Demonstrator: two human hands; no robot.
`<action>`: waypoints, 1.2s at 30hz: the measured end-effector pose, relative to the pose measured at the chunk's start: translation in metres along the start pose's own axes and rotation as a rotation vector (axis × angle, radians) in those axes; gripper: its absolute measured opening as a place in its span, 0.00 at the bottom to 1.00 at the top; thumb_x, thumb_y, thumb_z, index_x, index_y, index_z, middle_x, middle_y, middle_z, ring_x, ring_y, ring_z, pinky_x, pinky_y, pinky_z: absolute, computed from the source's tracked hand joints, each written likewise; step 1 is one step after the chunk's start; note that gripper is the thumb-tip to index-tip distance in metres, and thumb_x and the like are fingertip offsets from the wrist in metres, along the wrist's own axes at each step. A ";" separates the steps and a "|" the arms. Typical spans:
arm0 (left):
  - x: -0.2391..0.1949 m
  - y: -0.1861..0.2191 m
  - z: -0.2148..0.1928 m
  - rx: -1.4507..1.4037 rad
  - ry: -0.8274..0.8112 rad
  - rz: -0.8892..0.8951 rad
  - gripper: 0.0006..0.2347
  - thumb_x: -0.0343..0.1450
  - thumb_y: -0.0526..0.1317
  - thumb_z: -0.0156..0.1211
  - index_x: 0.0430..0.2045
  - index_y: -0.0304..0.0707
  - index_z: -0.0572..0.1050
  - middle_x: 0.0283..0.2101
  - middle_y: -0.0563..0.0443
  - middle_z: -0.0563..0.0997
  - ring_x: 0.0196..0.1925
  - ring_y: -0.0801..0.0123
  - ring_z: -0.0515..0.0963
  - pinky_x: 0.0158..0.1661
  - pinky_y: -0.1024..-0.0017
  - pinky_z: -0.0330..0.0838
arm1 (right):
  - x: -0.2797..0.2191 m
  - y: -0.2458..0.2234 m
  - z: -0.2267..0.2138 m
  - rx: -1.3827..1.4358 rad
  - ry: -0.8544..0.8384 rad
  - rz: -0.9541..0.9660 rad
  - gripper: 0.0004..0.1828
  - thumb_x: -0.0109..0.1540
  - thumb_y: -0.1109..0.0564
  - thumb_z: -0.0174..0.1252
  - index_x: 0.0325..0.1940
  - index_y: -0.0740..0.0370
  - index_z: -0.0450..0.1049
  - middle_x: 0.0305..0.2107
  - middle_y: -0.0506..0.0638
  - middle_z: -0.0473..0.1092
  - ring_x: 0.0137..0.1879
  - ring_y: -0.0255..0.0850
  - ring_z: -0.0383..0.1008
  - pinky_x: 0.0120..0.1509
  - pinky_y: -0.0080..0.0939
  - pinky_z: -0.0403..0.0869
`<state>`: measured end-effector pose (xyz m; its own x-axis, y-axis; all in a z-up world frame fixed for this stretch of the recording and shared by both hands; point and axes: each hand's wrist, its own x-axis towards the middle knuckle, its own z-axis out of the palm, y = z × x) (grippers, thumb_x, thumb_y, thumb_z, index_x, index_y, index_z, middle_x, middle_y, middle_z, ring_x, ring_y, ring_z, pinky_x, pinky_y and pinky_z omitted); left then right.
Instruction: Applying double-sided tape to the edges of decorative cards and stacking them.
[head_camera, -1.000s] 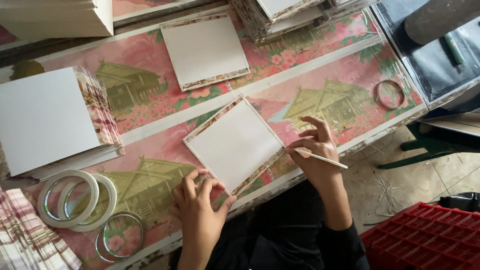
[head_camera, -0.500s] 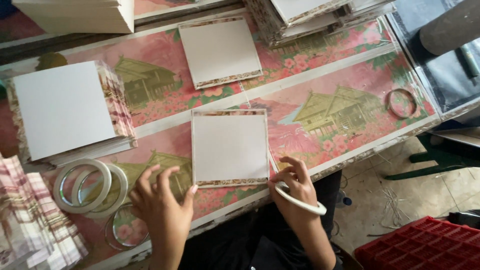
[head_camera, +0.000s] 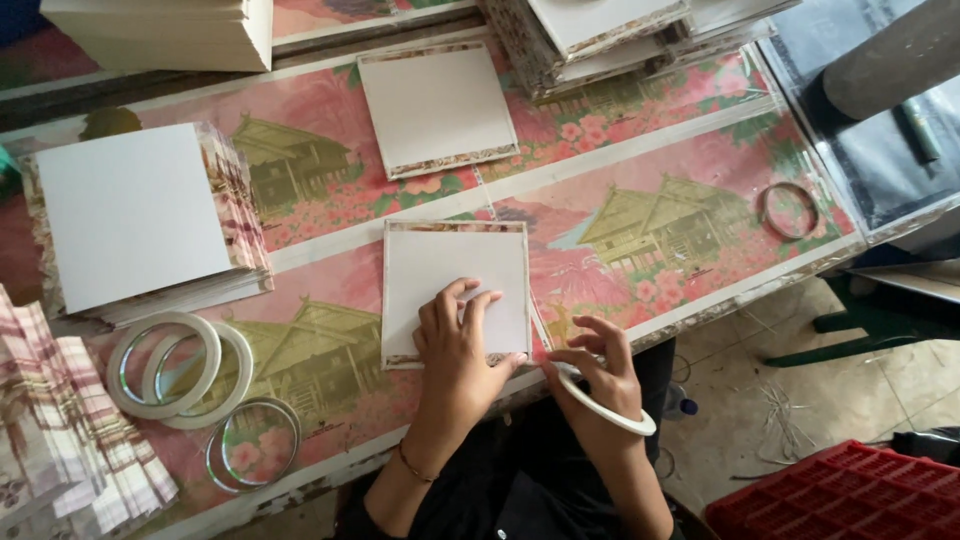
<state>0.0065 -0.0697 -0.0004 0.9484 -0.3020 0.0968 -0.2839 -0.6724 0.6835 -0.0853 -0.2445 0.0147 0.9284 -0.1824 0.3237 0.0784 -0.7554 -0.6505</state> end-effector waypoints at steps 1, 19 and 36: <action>-0.001 0.001 0.000 0.004 -0.001 -0.005 0.39 0.52 0.48 0.91 0.58 0.53 0.75 0.67 0.54 0.67 0.64 0.54 0.69 0.55 0.48 0.69 | -0.001 -0.001 0.001 0.005 -0.003 0.001 0.05 0.64 0.58 0.69 0.44 0.56 0.85 0.62 0.55 0.66 0.53 0.43 0.77 0.62 0.43 0.78; -0.028 0.000 -0.003 0.343 0.087 0.216 0.34 0.75 0.61 0.57 0.76 0.47 0.64 0.82 0.50 0.61 0.81 0.53 0.60 0.74 0.45 0.54 | 0.003 -0.022 0.001 0.038 -0.066 -0.135 0.07 0.71 0.57 0.55 0.51 0.59 0.76 0.60 0.52 0.79 0.65 0.54 0.73 0.72 0.54 0.71; -0.089 -0.036 -0.005 0.606 -0.032 0.471 0.35 0.71 0.35 0.50 0.80 0.56 0.58 0.83 0.60 0.58 0.81 0.49 0.60 0.72 0.54 0.59 | 0.089 0.062 0.042 -0.217 0.204 -0.060 0.20 0.64 0.58 0.61 0.61 0.58 0.72 0.52 0.51 0.76 0.57 0.58 0.72 0.67 0.62 0.67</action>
<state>-0.0670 -0.0156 -0.0302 0.7065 -0.6613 0.2522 -0.6933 -0.7182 0.0588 0.0176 -0.2811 -0.0251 0.8307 -0.2389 0.5029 0.0313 -0.8818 -0.4706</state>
